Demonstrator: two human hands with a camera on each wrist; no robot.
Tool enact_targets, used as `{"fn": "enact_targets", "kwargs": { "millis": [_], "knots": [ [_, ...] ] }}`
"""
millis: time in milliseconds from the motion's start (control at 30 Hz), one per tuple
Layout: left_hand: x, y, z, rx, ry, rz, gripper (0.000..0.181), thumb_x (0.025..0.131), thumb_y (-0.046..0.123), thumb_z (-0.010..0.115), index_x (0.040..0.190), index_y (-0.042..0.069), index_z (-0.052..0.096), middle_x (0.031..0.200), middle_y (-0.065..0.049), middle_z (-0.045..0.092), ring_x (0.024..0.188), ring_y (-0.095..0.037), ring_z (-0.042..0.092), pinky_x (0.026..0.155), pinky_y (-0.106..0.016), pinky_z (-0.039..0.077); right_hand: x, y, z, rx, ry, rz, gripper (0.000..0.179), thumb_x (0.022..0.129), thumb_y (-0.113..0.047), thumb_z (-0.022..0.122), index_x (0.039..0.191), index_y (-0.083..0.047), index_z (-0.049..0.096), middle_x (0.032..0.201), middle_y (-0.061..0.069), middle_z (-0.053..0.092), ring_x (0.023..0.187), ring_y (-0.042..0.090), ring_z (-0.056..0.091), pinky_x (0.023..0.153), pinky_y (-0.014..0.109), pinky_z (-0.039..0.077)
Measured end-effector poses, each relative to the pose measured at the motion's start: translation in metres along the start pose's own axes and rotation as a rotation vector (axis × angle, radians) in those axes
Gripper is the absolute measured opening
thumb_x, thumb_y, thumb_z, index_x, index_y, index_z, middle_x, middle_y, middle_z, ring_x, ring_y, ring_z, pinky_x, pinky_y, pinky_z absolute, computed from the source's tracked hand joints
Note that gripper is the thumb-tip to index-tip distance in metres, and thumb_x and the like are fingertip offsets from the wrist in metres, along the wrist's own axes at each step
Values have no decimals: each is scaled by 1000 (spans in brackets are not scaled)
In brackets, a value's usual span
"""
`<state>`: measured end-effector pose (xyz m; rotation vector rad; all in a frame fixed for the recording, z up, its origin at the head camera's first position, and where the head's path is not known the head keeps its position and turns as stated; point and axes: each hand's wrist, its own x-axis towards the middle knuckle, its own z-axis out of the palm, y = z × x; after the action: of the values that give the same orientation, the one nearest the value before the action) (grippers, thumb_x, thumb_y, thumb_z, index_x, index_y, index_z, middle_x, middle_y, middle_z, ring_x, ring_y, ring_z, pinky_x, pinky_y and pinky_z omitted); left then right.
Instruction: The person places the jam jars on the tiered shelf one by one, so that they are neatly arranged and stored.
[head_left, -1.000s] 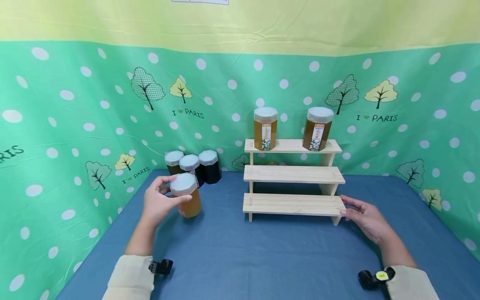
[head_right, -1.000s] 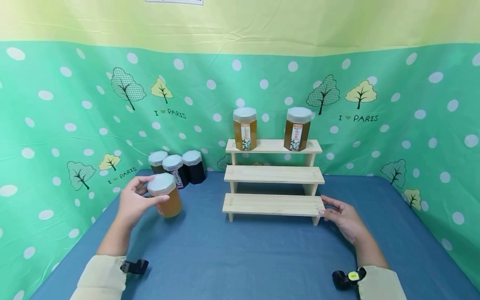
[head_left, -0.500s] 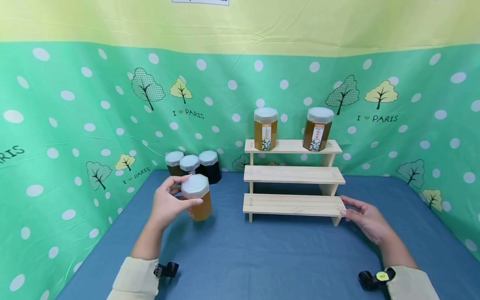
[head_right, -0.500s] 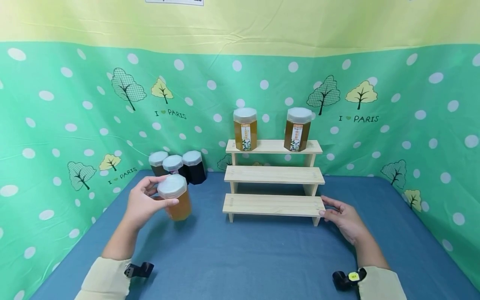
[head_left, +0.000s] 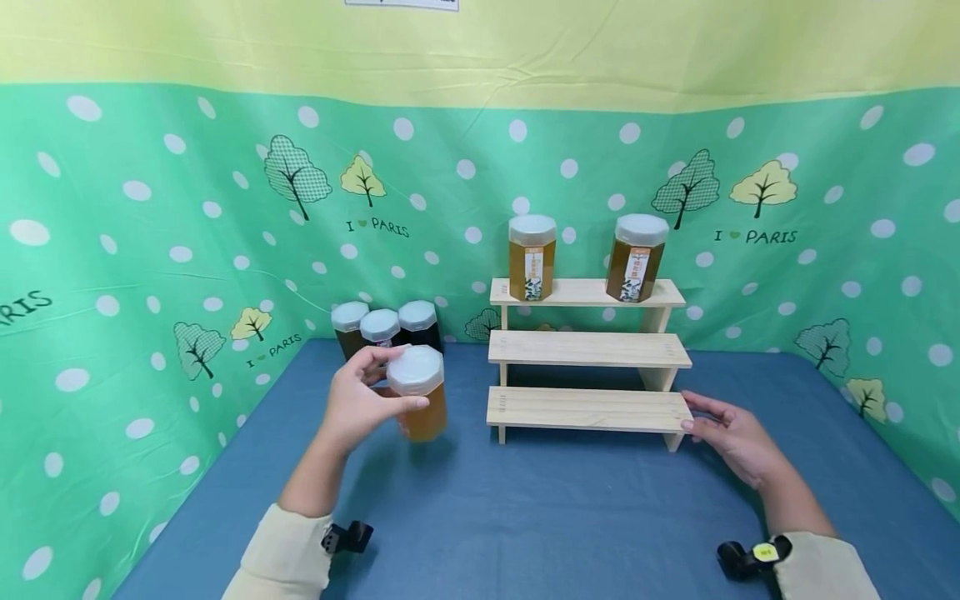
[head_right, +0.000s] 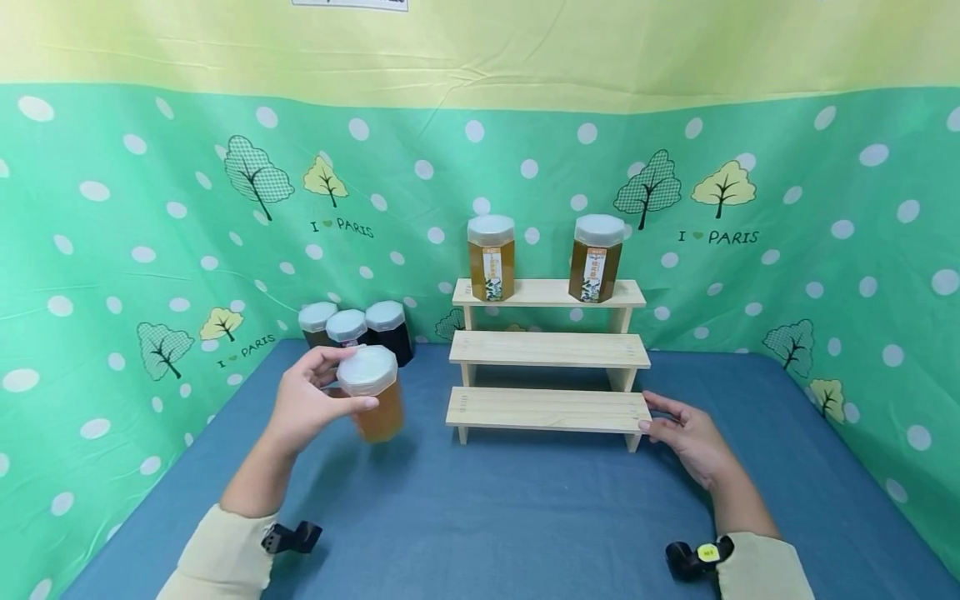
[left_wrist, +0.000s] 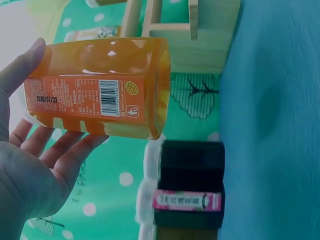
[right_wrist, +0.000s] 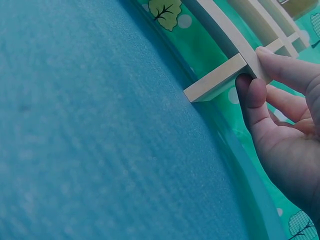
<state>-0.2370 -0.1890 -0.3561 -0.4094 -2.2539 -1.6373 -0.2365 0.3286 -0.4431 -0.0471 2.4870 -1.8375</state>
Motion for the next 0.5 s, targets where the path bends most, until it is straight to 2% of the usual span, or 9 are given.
{"fn": "enact_targets", "kwargs": {
  "millis": [300, 500],
  "knots": [
    [4, 12, 17, -30, -39, 29, 63, 62, 14, 94, 116, 9, 62, 125, -2, 64, 103, -22, 64, 80, -43, 56, -1, 0, 0, 1, -2, 0, 73, 94, -21, 67, 149, 8, 28, 144, 27, 35, 95, 2, 58, 78, 22, 50],
    [7, 21, 27, -36, -73, 42, 62, 64, 13, 93, 118, 9, 61, 126, -1, 62, 102, -24, 64, 79, -39, 57, -1, -1, 0, 2, -5, 3, 73, 95, -22, 67, 149, 8, 28, 145, 28, 34, 95, 2, 58, 79, 21, 50]
  ]
}}
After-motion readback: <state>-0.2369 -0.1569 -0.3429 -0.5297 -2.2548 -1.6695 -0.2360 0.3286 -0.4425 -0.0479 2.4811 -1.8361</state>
